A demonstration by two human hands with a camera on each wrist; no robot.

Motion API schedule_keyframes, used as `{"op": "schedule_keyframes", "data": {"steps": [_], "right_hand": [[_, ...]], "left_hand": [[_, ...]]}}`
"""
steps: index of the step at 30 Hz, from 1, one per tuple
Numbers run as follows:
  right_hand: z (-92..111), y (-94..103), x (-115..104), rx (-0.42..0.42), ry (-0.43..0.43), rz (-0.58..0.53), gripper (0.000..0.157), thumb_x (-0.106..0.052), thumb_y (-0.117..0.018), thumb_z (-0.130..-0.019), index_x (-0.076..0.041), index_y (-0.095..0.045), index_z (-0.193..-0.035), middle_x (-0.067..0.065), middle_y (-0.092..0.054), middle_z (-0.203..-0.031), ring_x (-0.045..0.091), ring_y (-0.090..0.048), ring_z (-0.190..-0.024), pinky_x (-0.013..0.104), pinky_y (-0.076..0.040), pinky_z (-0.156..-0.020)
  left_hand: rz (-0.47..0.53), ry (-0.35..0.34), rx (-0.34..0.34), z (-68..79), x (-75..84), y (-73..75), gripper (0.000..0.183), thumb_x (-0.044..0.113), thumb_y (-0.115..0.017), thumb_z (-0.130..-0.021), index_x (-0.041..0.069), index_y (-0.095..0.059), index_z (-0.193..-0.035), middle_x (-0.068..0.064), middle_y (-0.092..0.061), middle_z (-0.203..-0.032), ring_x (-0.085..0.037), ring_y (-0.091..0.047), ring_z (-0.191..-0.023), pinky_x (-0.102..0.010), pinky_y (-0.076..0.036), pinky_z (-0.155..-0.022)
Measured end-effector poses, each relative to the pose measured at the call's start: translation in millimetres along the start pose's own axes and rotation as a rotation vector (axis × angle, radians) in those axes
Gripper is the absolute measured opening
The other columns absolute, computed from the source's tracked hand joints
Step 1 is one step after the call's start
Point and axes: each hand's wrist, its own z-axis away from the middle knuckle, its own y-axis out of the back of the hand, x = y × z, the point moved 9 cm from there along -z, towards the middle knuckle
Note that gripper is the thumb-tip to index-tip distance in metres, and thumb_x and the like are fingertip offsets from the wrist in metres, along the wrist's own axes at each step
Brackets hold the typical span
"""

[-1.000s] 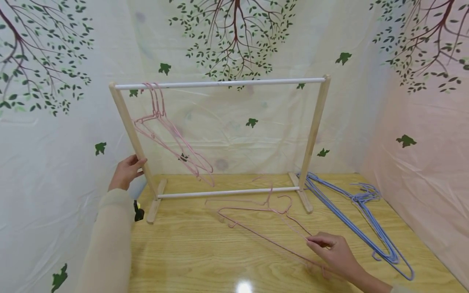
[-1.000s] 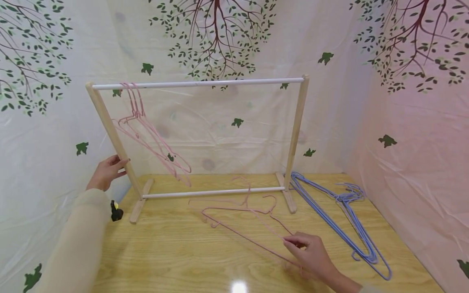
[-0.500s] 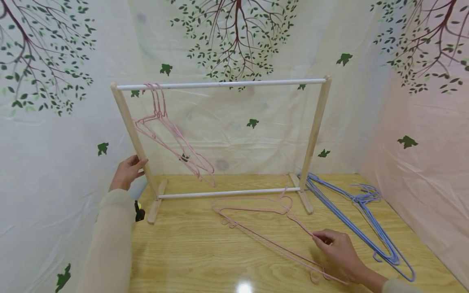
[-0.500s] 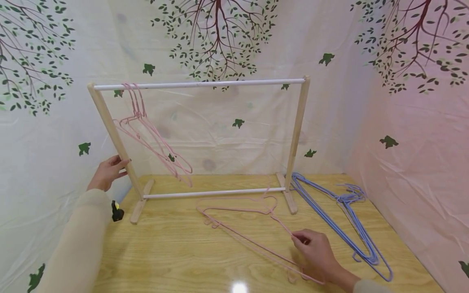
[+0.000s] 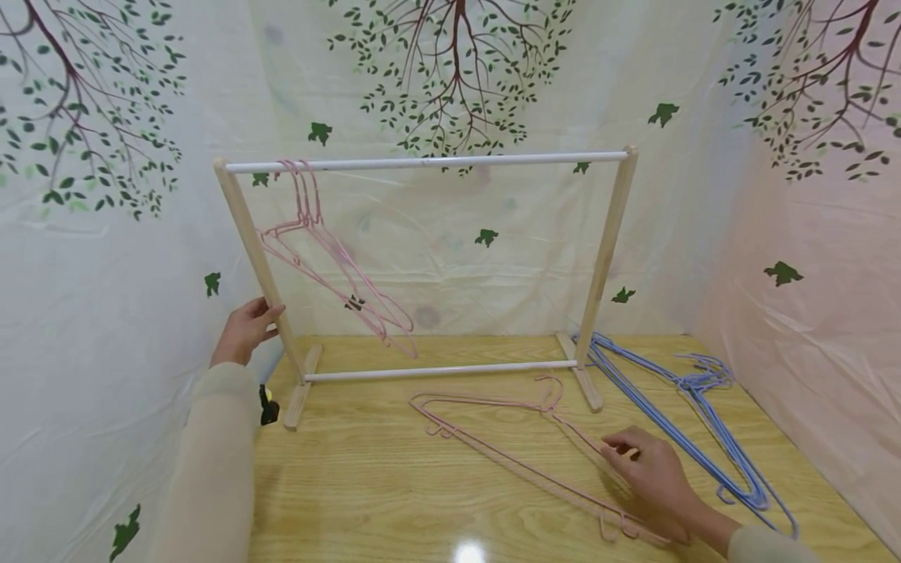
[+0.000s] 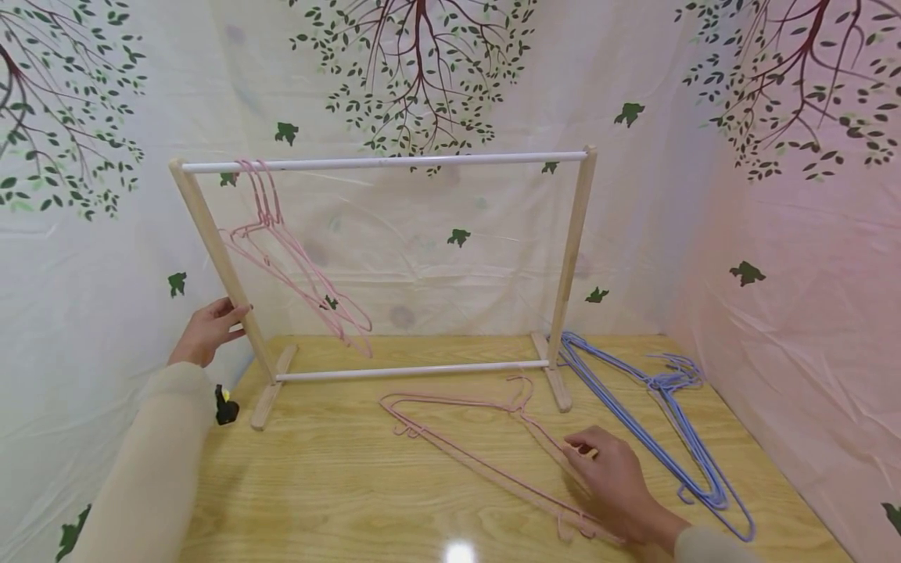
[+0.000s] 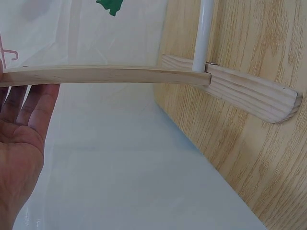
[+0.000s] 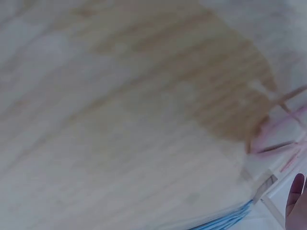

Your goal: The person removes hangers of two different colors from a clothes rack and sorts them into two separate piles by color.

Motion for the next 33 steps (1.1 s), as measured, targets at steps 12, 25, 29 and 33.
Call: {"op": "schedule_keyframes", "data": {"steps": [12,25,29,33], "right_hand": [[-27.3,2.2,-31.9,0.061,0.081,-0.037,0.015,-0.003,-0.08,-0.081,-0.013,-0.078,-0.092,-0.011,-0.067,-0.084,0.001,-0.061,-0.073,0.021,-0.055,-0.057],[-85.3,-9.6,-93.0,0.131,0.132,-0.202,0.013,-0.004,-0.077,-0.086,-0.011,-0.078,-0.097,-0.006,-0.069,-0.085,0.007,-0.063,-0.074,0.022,-0.056,-0.059],[-106.6,-14.9,-109.2,0.129,0.091,-0.259,0.012,-0.008,-0.075,-0.089,-0.009,-0.078,-0.1,-0.002,-0.07,-0.087,0.009,-0.065,-0.077,0.022,-0.056,-0.062],[-129.4,-21.5,-131.5,0.126,0.066,-0.303,0.014,-0.011,-0.074,-0.091,-0.006,-0.077,-0.103,0.002,-0.071,-0.088,0.013,-0.066,-0.079,0.022,-0.056,-0.063]], "left_hand": [[0.003,0.01,-0.007,-3.6,-1.2,1.6,0.062,0.032,-0.046,-0.106,0.001,-0.026,-0.156,-0.026,-0.036,-0.152,-0.041,-0.038,-0.136,-0.053,-0.037,-0.11],[0.002,-0.007,-0.018,-8.8,-0.3,1.2,0.062,0.031,-0.047,-0.106,0.001,-0.026,-0.156,-0.026,-0.036,-0.151,-0.041,-0.038,-0.136,-0.053,-0.037,-0.11],[0.002,-0.018,-0.024,-8.1,1.4,1.3,0.063,0.032,-0.047,-0.106,0.0,-0.025,-0.156,-0.027,-0.036,-0.151,-0.042,-0.038,-0.136,-0.053,-0.037,-0.109],[0.007,-0.02,-0.026,-7.3,1.8,1.9,0.062,0.031,-0.047,-0.106,-0.001,-0.025,-0.155,-0.028,-0.036,-0.151,-0.042,-0.038,-0.136,-0.054,-0.036,-0.11]]}}
